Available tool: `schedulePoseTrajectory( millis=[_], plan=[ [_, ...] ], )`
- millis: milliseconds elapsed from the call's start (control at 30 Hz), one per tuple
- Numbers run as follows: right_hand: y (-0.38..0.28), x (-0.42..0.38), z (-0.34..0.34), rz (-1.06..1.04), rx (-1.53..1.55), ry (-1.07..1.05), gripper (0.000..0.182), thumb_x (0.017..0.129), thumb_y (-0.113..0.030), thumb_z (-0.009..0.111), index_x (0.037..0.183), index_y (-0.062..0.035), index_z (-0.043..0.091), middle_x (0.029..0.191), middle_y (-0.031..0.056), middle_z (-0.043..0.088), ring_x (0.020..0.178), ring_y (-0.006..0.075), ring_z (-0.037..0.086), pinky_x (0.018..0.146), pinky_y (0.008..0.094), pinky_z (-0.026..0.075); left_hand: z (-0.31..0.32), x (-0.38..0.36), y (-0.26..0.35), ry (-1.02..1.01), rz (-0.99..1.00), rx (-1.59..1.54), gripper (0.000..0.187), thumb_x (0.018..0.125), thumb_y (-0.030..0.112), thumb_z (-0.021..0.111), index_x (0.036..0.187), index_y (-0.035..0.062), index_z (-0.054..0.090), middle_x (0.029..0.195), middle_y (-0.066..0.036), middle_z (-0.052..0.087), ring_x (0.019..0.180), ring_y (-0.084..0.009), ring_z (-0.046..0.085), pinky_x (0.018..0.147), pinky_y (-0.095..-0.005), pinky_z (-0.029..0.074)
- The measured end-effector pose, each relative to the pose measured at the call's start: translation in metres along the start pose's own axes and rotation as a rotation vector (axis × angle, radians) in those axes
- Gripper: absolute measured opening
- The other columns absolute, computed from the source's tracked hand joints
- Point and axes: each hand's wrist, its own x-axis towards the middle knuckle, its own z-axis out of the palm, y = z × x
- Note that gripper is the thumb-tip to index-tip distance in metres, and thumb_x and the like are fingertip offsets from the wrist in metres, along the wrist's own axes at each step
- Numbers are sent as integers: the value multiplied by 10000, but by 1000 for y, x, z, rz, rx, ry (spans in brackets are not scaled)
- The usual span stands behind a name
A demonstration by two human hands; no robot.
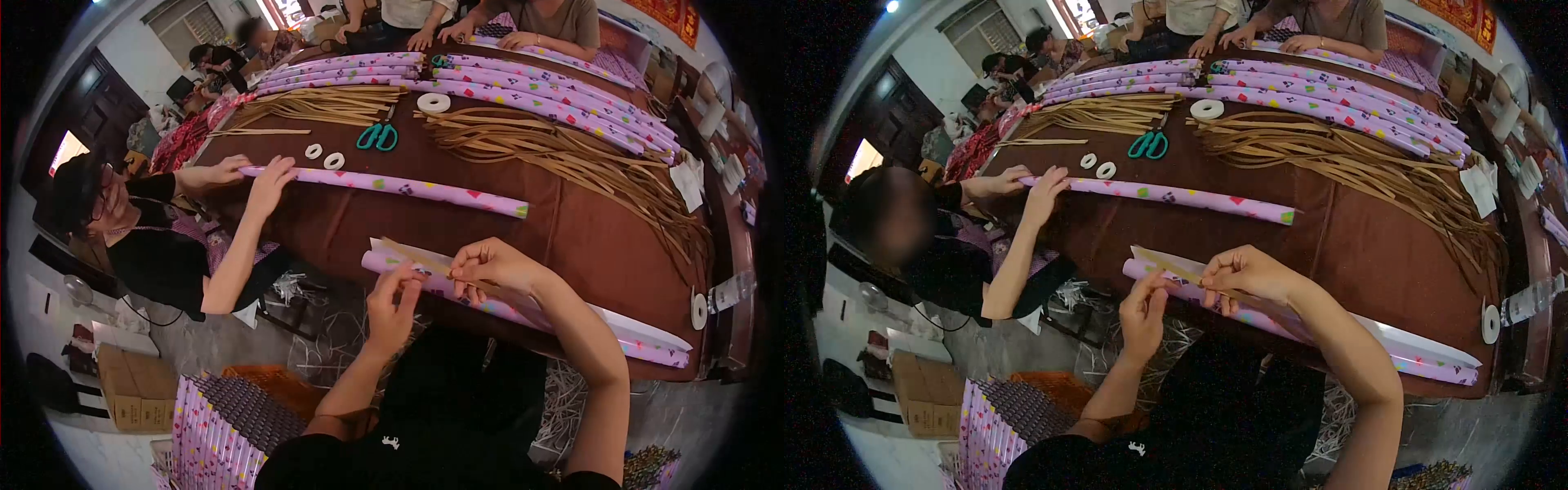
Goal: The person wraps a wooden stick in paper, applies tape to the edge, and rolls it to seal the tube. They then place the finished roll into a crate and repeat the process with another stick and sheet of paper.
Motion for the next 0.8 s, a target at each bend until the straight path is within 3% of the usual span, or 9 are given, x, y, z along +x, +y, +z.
schedulePoseTrajectory(
  millis=[100,233,367,567,633,800],
  plan=[
    [4,3,2,23,-32,-11,146,956,-132,631,985,10,653,823,97,709,590,150,651,532,251,510,-8,18,7,174,-244,-338,316,999,54,553,1289,-70,559,958,-29,651,833,-70,574,732,-238,477],
    [1,3,5,41,-87,-11,159,960,-139,628,994,15,649,832,99,707,609,152,660,542,257,522,-23,23,-3,133,-189,-582,162,972,17,578,1118,-28,635,944,-56,668,797,-115,614,717,-254,504],
    [0,2,7,47,-102,17,160,959,-137,626,986,18,651,830,100,706,629,152,665,549,260,526,-27,25,-1,123,-180,-607,101,940,1,615,1035,-21,640,930,-80,687,779,-130,635,747,-263,508],
    [0,-1,6,-49,-149,-9,201,940,-83,629,1100,29,579,828,99,705,665,152,671,573,259,529,-46,40,-28,222,-49,-269,57,912,-52,621,945,-6,612,903,-75,687,819,-105,625,787,-240,493],
    [-1,-2,5,-47,-166,25,256,923,-51,632,1152,17,540,821,100,706,709,138,667,639,262,523,-59,48,-34,223,-22,-238,49,910,-41,630,926,0,607,896,-64,684,835,-100,618,798,-236,485],
    [7,5,4,-231,-399,61,198,929,-18,612,1125,-6,588,798,73,688,753,103,643,702,258,494,-70,57,-46,190,-23,-9,40,904,-17,650,889,-8,614,891,-50,681,838,-91,606,801,-235,478]
  ],
)
